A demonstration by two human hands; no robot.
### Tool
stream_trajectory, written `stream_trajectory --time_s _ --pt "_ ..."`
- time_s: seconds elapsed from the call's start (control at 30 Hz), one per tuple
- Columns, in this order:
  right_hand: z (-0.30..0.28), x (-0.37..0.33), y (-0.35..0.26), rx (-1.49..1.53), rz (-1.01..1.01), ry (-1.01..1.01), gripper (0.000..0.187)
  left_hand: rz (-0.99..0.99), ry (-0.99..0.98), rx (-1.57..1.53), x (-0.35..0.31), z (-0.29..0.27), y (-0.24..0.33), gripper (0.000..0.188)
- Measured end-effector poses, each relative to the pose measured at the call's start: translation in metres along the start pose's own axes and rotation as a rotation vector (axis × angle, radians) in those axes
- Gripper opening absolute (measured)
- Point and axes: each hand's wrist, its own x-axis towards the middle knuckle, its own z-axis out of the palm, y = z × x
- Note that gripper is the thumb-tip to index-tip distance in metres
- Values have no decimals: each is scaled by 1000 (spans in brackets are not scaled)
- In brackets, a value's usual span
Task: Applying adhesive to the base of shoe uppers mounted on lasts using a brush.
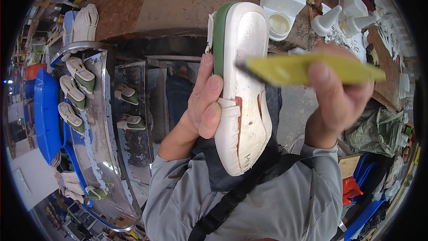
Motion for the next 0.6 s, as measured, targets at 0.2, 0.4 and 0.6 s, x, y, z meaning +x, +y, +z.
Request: stream_trajectory --time_s 0.2,0.4,0.6 --pt "11 -19 29 249 -276 -76 15 73 36 92 -8 -10 -7 54" --pt "8 -26 25 152 -336 -177 14 145 35 269 0 -29 -21 53" --pt "-5 -27 37 240 -331 -137 12 235 13 435 18 -36 -39 52"
